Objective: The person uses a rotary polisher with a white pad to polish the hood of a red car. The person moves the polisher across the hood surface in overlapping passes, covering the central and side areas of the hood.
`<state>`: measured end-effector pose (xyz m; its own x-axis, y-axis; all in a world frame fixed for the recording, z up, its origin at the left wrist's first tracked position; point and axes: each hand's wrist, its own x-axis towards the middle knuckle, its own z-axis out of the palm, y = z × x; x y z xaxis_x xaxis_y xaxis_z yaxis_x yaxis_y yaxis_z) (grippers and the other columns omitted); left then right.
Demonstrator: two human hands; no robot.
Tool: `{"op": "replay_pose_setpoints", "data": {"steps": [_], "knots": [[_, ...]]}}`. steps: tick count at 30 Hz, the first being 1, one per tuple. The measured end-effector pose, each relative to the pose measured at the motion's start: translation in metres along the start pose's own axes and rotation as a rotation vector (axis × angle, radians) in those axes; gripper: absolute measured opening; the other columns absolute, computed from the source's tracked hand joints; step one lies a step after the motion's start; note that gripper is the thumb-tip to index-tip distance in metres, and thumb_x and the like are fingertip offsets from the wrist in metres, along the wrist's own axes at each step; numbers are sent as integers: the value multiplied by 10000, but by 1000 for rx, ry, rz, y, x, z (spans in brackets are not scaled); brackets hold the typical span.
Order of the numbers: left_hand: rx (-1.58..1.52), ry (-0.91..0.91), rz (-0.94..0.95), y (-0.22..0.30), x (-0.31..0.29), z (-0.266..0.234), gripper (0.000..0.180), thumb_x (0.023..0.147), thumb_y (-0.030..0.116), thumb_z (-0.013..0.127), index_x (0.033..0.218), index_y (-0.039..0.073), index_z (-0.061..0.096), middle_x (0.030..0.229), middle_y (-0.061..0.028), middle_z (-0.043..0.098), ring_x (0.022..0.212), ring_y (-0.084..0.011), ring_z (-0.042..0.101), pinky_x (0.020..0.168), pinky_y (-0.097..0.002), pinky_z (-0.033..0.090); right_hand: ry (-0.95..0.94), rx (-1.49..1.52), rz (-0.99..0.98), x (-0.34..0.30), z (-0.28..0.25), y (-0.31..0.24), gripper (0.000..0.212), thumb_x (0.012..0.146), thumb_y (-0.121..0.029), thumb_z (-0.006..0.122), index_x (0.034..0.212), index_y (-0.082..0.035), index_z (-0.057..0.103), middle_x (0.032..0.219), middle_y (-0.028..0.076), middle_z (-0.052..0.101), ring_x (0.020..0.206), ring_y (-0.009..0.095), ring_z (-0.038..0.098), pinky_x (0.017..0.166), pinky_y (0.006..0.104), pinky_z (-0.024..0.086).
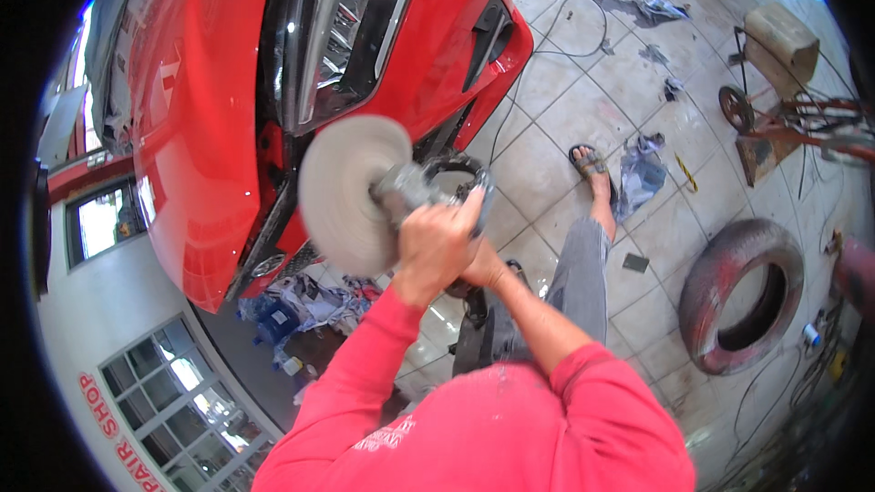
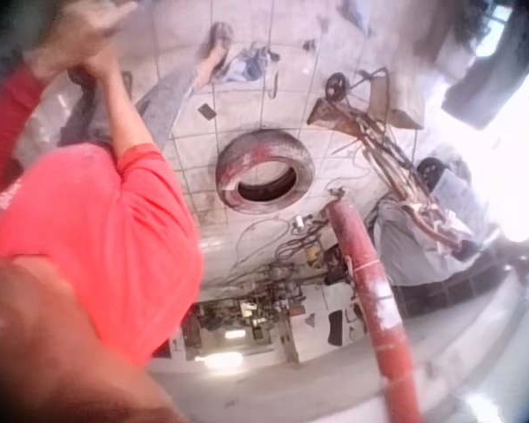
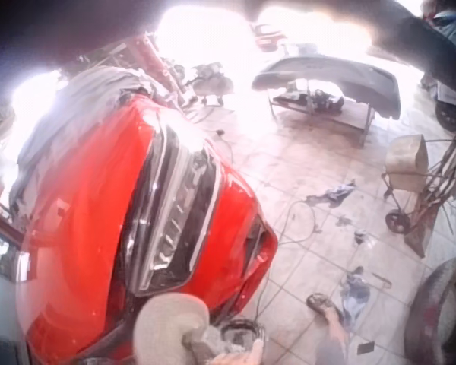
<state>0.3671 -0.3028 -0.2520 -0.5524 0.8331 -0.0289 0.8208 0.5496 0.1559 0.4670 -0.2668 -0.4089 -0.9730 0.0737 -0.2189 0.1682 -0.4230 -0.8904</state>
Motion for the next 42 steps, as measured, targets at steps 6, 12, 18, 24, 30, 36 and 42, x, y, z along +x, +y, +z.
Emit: {"op": "replay_pose_setpoints", "data": {"steps": [6, 12, 18, 24, 30, 36, 42], "knots": [[-205, 207, -77, 4, -16, -32, 664, 659, 66, 852, 1308, 4, 731, 856, -69, 744, 640, -225, 651, 603, -369, 483, -44, -515, 254, -2, -21, -65, 690, 700, -437, 885, 1262, -98, 671, 1082, 232, 758, 1066, 456, 719, 892, 506, 576], [-423, 417, -126, 21, 76, -17, 593, 713, 5, 849, 1293, -19, 733, 943, -144, 773, 648, -264, 686, 614, -371, 523, -3, -769, 261, 35, -120, -160, 850, 625, -500, 910, 1336, -120, 640, 1137, 217, 760, 1069, 437, 728, 917, 526, 576], [-621, 629, -227, 43, 194, -1, 547, 745, -9, 858, 1269, -75, 717, 888, -182, 755, 680, -317, 718, 658, -391, 569, -5, -1024, 180, 93, -224, -252, 815, 581, -480, 895, 1262, -89, 676, 1030, 210, 772, 959, 425, 754, 847, 510, 599], [-611, 752, -178, 32, 342, -23, 558, 748, 38, 853, 1294, 5, 740, 911, -199, 758, 704, -359, 724, 671, -428, 576, 39, -1095, 143, 191, -303, -343, 773, 610, -464, 907, 1228, -51, 692, 982, 248, 763, 947, 427, 763, 852, 505, 596], [-728, 667, -425, 30, 415, -46, 566, 800, 96, 763, 1335, -70, 679, 1084, -314, 756, 953, -410, 784, 822, -423, 621, -177, -1217, 142, 263, -342, -422, 740, 581, -463, 907, 1136, -6, 730, 933, 239, 765, 897, 384, 773, 839, 464, 591], [-765, 767, -464, 37, 413, -46, 590, 788, 40, 752, 1351, -110, 659, 1222, -320, 735, 1027, -416, 783, 876, -417, 624, -250, -1348, 148, 272, -346, -439, 854, 560, -483, 910, 1255, -24, 720, 988, 254, 764, 952, 426, 751, 894, 476, 593], [-814, 771, -579, -7, 497, -56, 611, 770, 125, 758, 1334, -97, 676, 990, -301, 760, 903, -408, 785, 838, -421, 613, -265, -1355, 40, 363, -372, -474, 782, 553, -434, 914, 1181, -2, 739, 977, 196, 779, 878, 302, 767, 859, 435, 606]]}}
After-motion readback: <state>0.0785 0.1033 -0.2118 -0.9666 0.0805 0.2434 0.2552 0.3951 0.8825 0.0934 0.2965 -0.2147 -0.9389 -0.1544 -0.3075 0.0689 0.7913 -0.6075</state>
